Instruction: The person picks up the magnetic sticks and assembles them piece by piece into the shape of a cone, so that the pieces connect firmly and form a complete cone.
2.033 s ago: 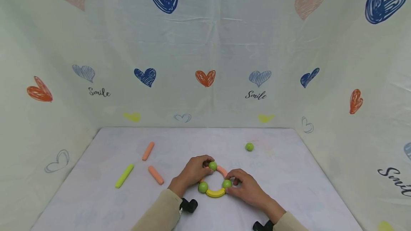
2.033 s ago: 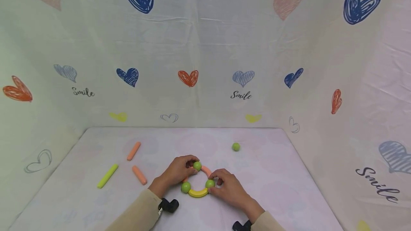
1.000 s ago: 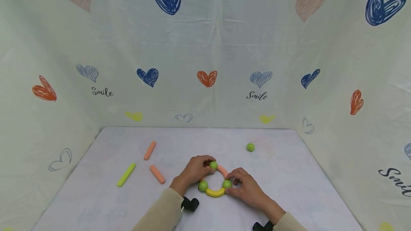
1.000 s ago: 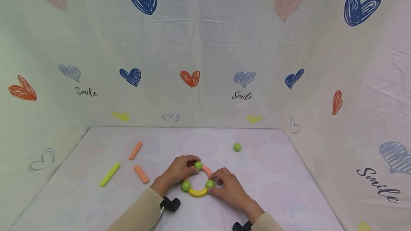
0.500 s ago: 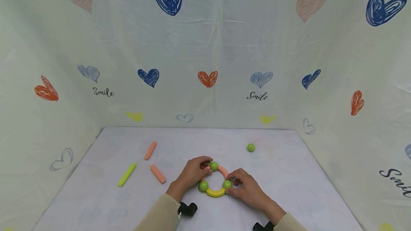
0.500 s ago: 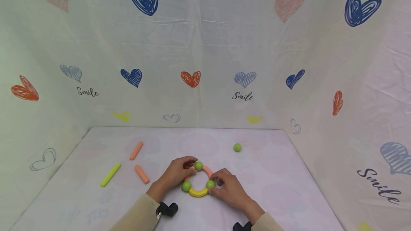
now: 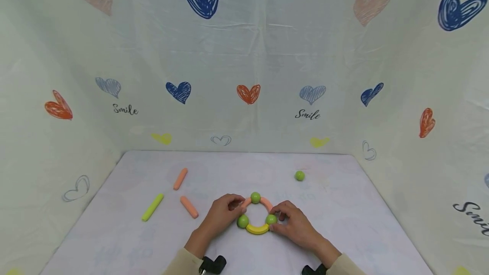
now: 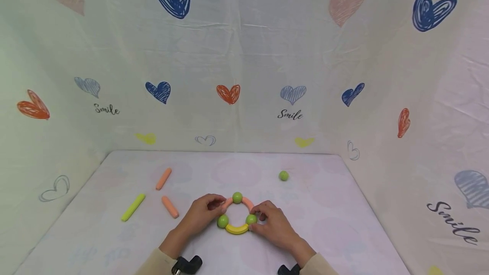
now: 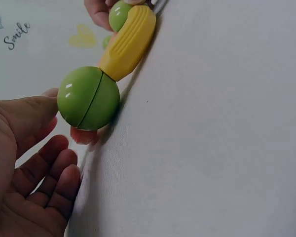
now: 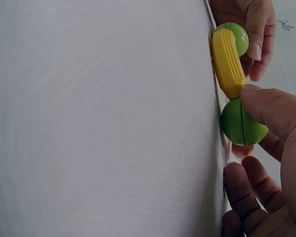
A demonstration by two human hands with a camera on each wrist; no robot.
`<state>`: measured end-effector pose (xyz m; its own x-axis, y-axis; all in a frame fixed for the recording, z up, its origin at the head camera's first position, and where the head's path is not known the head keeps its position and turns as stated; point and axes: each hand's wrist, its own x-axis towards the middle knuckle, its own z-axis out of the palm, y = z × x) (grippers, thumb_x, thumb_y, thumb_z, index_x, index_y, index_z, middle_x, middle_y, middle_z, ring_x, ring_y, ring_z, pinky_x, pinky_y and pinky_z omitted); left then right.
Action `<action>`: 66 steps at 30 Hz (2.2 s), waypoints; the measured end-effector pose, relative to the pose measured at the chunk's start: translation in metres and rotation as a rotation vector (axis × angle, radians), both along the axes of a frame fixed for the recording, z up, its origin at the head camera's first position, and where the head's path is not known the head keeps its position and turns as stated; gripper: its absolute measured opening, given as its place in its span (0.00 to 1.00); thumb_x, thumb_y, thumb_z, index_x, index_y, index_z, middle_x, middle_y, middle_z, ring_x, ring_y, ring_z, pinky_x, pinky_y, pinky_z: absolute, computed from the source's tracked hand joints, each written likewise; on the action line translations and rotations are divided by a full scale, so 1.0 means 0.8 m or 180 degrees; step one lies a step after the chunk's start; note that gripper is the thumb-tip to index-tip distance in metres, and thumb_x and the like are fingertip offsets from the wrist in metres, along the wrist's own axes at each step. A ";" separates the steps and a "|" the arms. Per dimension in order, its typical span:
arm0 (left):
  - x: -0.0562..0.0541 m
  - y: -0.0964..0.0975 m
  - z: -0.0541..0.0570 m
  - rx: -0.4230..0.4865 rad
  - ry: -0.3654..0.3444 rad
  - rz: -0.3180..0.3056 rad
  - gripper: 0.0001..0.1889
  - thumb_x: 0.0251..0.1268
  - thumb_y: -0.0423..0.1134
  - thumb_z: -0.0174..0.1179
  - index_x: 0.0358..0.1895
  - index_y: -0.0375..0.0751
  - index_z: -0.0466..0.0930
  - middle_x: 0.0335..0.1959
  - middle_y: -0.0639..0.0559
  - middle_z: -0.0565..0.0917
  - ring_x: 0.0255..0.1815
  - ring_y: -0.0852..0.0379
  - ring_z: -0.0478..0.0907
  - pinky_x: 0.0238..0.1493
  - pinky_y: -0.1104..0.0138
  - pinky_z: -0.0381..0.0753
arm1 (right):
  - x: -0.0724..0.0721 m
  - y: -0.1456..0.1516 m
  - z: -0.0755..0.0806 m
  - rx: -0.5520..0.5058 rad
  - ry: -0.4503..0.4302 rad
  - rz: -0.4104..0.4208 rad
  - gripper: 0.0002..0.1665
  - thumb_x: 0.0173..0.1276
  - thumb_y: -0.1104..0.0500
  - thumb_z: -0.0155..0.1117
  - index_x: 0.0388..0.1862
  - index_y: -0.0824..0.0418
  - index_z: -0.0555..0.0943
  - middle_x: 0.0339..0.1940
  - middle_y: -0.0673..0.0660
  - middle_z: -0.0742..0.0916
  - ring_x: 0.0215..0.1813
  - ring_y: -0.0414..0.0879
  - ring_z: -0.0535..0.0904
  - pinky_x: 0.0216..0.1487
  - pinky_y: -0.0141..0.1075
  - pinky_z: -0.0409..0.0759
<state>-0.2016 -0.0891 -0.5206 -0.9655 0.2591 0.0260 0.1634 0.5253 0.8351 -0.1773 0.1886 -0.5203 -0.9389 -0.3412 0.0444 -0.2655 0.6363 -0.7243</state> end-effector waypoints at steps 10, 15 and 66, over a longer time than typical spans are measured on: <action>0.029 -0.024 0.020 -0.0105 0.0081 0.0414 0.13 0.70 0.44 0.71 0.55 0.53 0.87 0.52 0.57 0.86 0.51 0.56 0.81 0.51 0.60 0.83 | 0.000 -0.002 -0.002 0.0067 -0.0041 -0.0068 0.20 0.62 0.45 0.81 0.50 0.46 0.85 0.46 0.45 0.81 0.44 0.38 0.76 0.45 0.32 0.76; 0.034 -0.055 0.030 -0.0014 0.0223 0.0853 0.12 0.69 0.40 0.72 0.53 0.53 0.88 0.51 0.55 0.87 0.52 0.54 0.82 0.51 0.63 0.83 | -0.001 0.000 -0.004 0.0080 -0.0067 -0.0071 0.20 0.63 0.44 0.81 0.51 0.44 0.85 0.46 0.43 0.81 0.45 0.37 0.76 0.45 0.31 0.77; 0.029 -0.127 0.001 -0.0424 -0.0106 0.1602 0.27 0.64 0.42 0.75 0.61 0.34 0.76 0.59 0.35 0.79 0.62 0.39 0.76 0.62 0.44 0.78 | -0.001 -0.004 -0.004 -0.0098 -0.0140 -0.0208 0.20 0.69 0.50 0.76 0.58 0.49 0.85 0.45 0.44 0.83 0.41 0.35 0.77 0.42 0.30 0.76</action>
<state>-0.1785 -0.1905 -0.5198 -0.9711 -0.2383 -0.0085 -0.1622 0.6340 0.7562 -0.1780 0.1855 -0.5233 -0.9604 -0.2784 0.0123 -0.1918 0.6284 -0.7538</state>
